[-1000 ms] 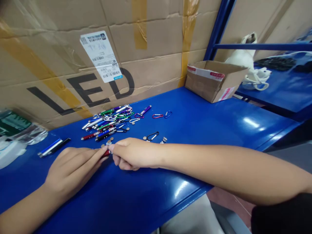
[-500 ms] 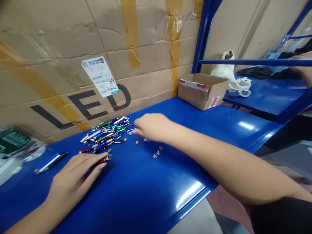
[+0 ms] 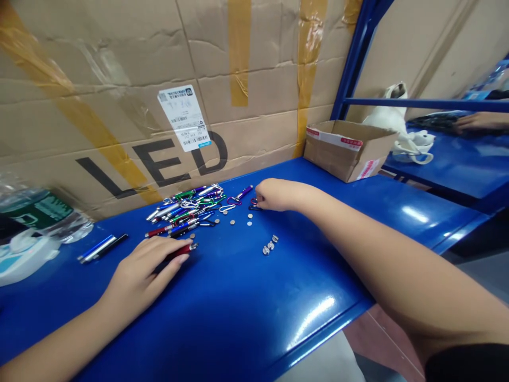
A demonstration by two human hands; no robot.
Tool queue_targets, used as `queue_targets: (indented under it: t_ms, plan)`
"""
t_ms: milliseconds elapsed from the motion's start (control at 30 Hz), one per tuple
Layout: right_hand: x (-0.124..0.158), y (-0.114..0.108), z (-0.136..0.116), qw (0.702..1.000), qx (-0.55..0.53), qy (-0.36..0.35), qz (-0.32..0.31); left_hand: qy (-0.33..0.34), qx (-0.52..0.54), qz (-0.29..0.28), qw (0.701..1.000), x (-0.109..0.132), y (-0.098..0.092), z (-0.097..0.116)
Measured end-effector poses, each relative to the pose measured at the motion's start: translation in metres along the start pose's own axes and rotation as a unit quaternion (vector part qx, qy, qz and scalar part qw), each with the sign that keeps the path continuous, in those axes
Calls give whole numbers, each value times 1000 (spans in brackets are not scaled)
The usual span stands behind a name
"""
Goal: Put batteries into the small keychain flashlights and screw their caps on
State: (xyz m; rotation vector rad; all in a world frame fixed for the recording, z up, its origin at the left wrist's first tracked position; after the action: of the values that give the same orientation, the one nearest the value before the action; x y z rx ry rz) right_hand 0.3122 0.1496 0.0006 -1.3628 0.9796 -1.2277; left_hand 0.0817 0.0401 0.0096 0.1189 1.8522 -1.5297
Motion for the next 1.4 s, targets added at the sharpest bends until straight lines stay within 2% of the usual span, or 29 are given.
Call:
queue_targets:
  t_ms: [133, 233, 300, 367, 433, 467, 533, 633, 700, 800, 900, 1033, 1200, 1400]
  plan:
    - [2, -9, 6, 999, -38, -21, 18, -1, 9, 0, 1000, -1, 0, -1]
    - [12, -20, -1, 988, -138, -57, 26, -14, 17, 5, 1000, -1, 0, -2]
    - [23, -20, -19, 966, -235, -104, -28, -40, 25, 12, 999, 0, 0, -4]
    - [39, -13, -48, 917, -340, -169, -123, -75, 39, 23, 996, 1, -1, -5]
    - [56, -6, -75, 872, -394, -215, -194, -103, 65, 25, 992, 1, -1, -4]
    - [62, -2, -86, 860, -408, -225, -209, -114, 84, 19, 990, 1, 0, -2]
    - [71, 3, -101, 854, -415, -233, -212, -120, 129, -8, 984, -1, 6, 3]
    - [76, 5, -112, 869, -399, -239, -170, -121, 174, -31, 977, -5, 12, 8]
    - [77, 4, -114, 899, -348, -246, -99, -139, 189, -26, 972, -5, 13, 6]
    - [80, 4, -119, 945, -188, -266, 38, -170, 203, -21, 964, -4, 15, 3]
    - [83, 12, -126, 950, -48, -287, 114, -175, 198, -40, 963, -4, 18, 3]
    - [83, 20, -131, 945, 4, -298, 138, -176, 199, -62, 962, -2, 22, 4]
    - [79, 23, -131, 952, 25, -272, 135, -177, 209, -75, 959, -2, 25, 4]
    - [67, 13, -114, 976, -49, -187, 96, -138, 203, -55, 968, -2, 17, 3]
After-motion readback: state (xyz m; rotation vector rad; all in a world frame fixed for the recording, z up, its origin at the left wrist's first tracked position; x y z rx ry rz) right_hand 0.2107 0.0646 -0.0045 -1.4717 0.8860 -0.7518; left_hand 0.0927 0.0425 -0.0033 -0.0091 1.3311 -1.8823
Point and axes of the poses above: each hand's wrist, its own x-axis away from the middle knuckle, its own y-axis out of the palm, z = x × y, the point moved 7 cm from there along -x, towards the middle knuckle, and after that the axes turned 15 degrees about y, right-handed, at the moved point
